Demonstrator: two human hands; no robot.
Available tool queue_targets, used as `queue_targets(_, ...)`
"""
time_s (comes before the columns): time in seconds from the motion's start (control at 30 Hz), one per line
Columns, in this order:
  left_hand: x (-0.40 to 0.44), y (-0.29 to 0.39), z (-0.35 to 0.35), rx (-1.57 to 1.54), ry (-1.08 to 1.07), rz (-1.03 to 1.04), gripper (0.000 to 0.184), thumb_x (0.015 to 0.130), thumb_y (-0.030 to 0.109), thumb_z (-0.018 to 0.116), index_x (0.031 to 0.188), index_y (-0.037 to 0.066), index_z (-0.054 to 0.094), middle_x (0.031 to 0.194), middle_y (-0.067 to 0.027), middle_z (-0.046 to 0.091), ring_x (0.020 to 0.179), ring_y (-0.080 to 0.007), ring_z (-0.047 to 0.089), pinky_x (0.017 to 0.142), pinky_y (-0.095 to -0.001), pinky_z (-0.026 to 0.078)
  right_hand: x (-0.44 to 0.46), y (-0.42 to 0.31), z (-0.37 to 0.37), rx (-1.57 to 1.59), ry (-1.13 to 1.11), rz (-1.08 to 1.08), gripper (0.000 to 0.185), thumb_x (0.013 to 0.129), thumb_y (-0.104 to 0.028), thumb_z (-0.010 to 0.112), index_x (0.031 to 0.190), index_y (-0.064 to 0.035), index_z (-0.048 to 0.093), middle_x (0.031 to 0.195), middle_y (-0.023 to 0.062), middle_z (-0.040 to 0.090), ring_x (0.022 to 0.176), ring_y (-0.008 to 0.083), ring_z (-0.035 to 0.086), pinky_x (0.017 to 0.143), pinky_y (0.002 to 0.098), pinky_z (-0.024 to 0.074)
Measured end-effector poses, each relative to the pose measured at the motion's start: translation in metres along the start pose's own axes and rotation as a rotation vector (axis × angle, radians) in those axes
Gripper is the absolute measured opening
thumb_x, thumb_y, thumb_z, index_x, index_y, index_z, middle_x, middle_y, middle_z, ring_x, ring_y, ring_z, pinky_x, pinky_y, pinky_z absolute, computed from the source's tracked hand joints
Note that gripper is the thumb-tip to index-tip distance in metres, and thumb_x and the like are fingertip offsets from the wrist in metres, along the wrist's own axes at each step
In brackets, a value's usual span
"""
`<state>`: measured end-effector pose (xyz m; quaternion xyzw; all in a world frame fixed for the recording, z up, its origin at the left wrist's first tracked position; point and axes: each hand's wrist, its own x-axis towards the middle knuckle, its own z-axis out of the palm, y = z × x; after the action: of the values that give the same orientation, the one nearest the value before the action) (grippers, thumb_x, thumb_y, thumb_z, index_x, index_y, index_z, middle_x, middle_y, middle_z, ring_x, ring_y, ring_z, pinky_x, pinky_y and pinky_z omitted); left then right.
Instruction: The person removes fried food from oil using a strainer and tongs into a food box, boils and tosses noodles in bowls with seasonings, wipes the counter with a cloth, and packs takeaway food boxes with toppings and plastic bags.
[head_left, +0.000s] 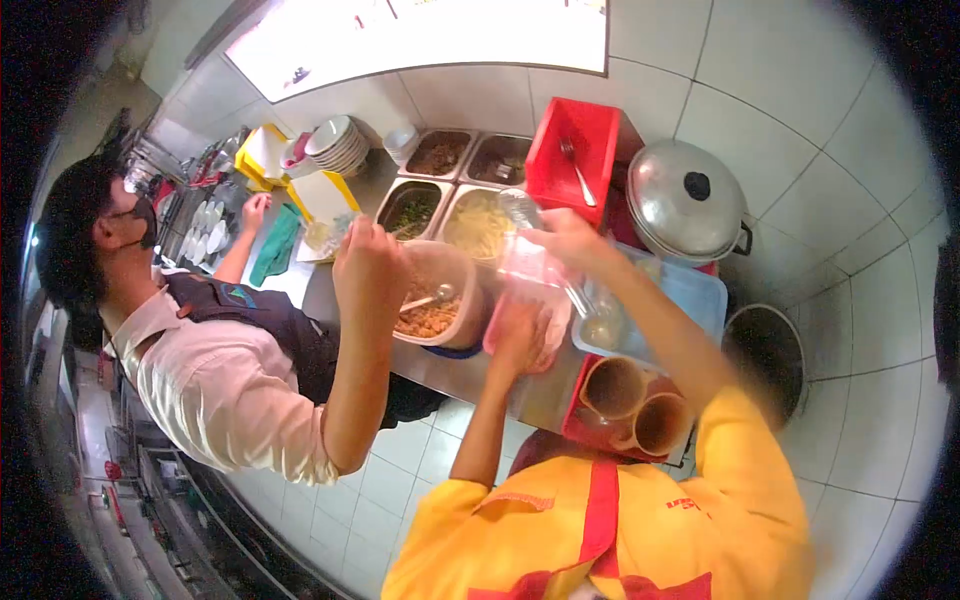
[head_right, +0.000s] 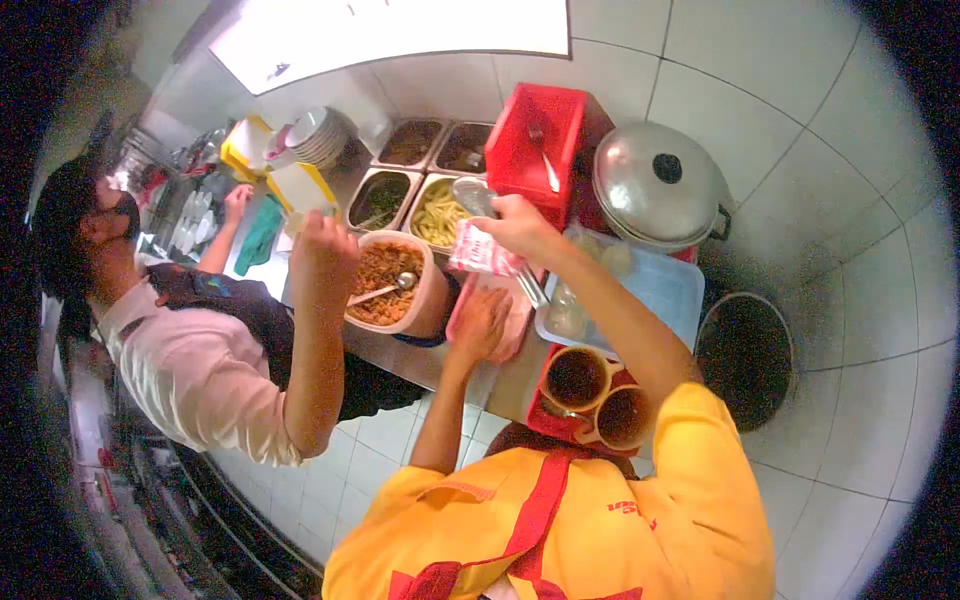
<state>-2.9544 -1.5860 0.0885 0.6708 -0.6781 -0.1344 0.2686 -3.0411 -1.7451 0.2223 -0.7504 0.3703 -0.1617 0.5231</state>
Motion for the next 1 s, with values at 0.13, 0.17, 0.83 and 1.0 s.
queue_targets(0.13, 0.017, 0.003, -0.022, -1.888, 0.444, -0.43, 0.05, 0.09, 0.047, 0.047, 0.12, 0.007, 0.05, 0.12, -0.0127, 0.053, 0.105, -0.0317, 0.053, 0.088, -0.0484, 0.042, 0.092, 0.018, 0.061, -0.078, -0.045, -0.071, 0.039, 0.075, -0.035, 0.066, 0.08, 0.0036, 0.065, 0.067, 0.0155, 0.061, 0.059, 0.0206, 0.059, 0.057, 0.0376, 0.0475)
queue_targets(0.17, 0.018, -0.002, -0.025, -1.89, 0.447, -0.282, 0.057, 0.088, 0.048, 0.052, 0.131, 0.012, 0.04, 0.123, -0.0084, 0.052, 0.106, -0.0288, 0.053, 0.092, -0.0469, 0.042, 0.094, 0.017, 0.07, -0.076, -0.057, -0.079, 0.039, 0.075, -0.035, 0.066, 0.08, 0.0036, 0.065, 0.067, 0.0155, 0.061, 0.059, 0.0206, 0.059, 0.057, 0.0376, 0.0475)
queue_targets(0.83, -0.121, 0.039, -0.044, -1.359, 0.225, -0.533, 0.039, 0.088, 0.014, 0.058, 0.124, 0.004, 0.047, 0.103, -0.0012, 0.059, 0.084, -0.007, 0.055, 0.07, -0.0233, 0.046, 0.05, 0.008, 0.021, -0.383, -0.025, -0.033, 0.033, 0.084, -0.02, 0.057, 0.11, -0.0025, 0.046, 0.088, 0.0237, 0.06, 0.083, 0.039, 0.06, 0.07, 0.0497, 0.0435)
queue_targets(1.0, -0.194, 0.028, -0.05, -1.339, 0.29, -0.716, 0.037, 0.09, 0.013, 0.056, 0.124, 0.004, 0.047, 0.106, -0.002, 0.059, 0.089, -0.0093, 0.057, 0.075, -0.024, 0.047, 0.091, 0.01, 0.041, -0.999, -0.015, -0.228, 0.055, 0.078, -0.011, 0.056, 0.124, 0.0069, 0.032, 0.093, 0.0231, 0.063, 0.088, 0.0344, 0.063, 0.078, 0.0463, 0.0484)
